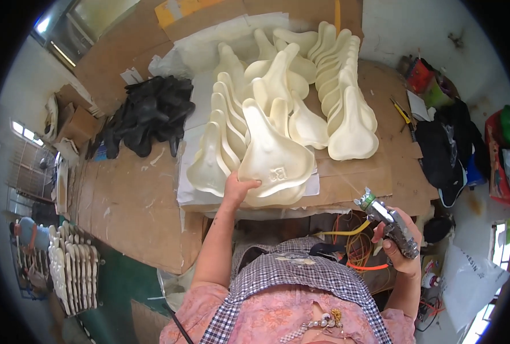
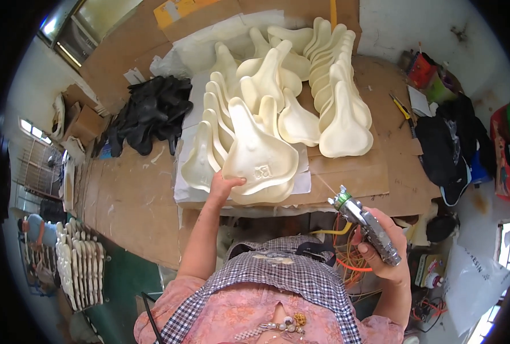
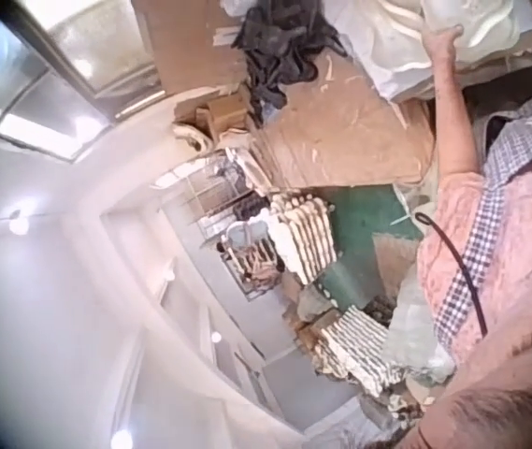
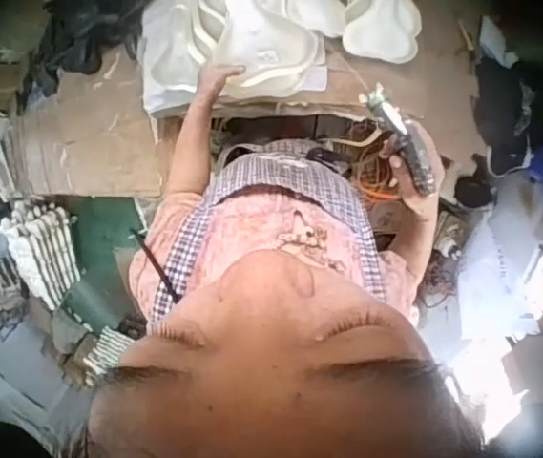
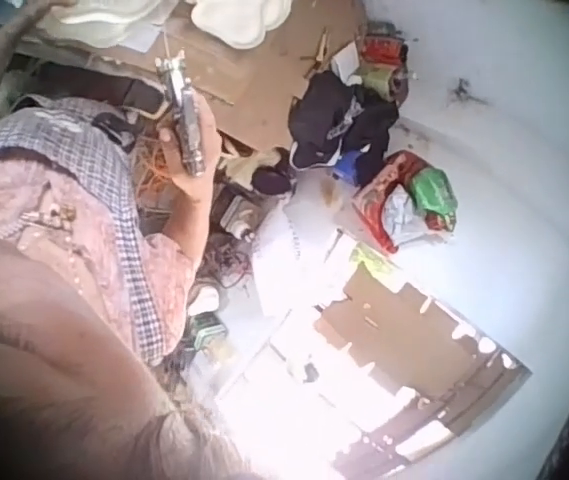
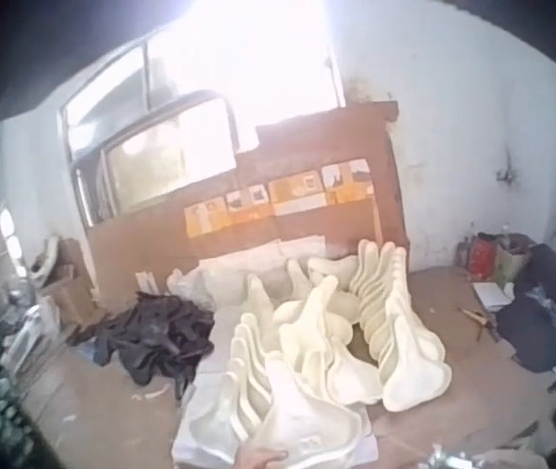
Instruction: Sort and arrange foam saddle parts from a bag onto a workbench and apply a spray coating.
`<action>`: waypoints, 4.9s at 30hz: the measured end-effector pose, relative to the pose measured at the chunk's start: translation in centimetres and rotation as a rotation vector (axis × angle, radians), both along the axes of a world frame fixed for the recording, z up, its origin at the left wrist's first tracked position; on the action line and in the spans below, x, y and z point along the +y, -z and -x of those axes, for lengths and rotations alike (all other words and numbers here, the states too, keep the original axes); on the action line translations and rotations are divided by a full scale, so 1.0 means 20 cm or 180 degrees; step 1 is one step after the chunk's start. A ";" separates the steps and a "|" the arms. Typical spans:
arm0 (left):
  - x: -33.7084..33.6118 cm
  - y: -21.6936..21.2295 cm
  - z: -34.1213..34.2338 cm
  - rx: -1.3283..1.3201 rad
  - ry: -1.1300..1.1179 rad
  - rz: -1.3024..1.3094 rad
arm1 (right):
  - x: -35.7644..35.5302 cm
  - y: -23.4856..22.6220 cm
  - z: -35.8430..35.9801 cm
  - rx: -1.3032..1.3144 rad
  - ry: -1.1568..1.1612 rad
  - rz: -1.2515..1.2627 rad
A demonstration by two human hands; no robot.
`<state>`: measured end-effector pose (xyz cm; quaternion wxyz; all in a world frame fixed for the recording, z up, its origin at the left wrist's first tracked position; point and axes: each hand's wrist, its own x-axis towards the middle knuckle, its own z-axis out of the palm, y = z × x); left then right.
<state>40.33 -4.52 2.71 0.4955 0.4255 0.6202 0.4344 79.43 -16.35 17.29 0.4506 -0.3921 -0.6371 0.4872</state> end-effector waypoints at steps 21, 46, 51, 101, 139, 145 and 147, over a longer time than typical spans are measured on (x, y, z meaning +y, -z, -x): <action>0.22 0.58 1.13 0.0463 0.0045 -0.0112 | -0.10 0.08 1.13 -0.0804 -0.0079 0.0639; 0.41 0.61 1.11 0.0242 0.0104 -0.0179 | -0.06 -0.08 1.33 -0.0425 0.0813 0.0340; 0.39 0.19 1.29 -0.1894 -0.0603 -0.0991 | -0.02 -0.01 1.36 -0.1118 0.0412 0.0843; 1.12 0.43 1.12 0.0564 -0.0772 -0.1010 | 0.19 0.01 1.29 -0.0395 0.0700 0.0620; 0.68 0.05 0.41 -0.2273 -0.0243 -0.0951 | -0.17 0.05 0.68 0.0385 0.1436 0.0559; 0.97 0.25 -0.47 0.1130 0.0858 -0.0118 | -0.13 0.05 0.58 0.0413 0.1248 0.0595; 0.96 0.21 -0.49 0.1080 0.0797 -0.0177 | -0.14 0.04 0.52 0.0415 0.1249 0.0553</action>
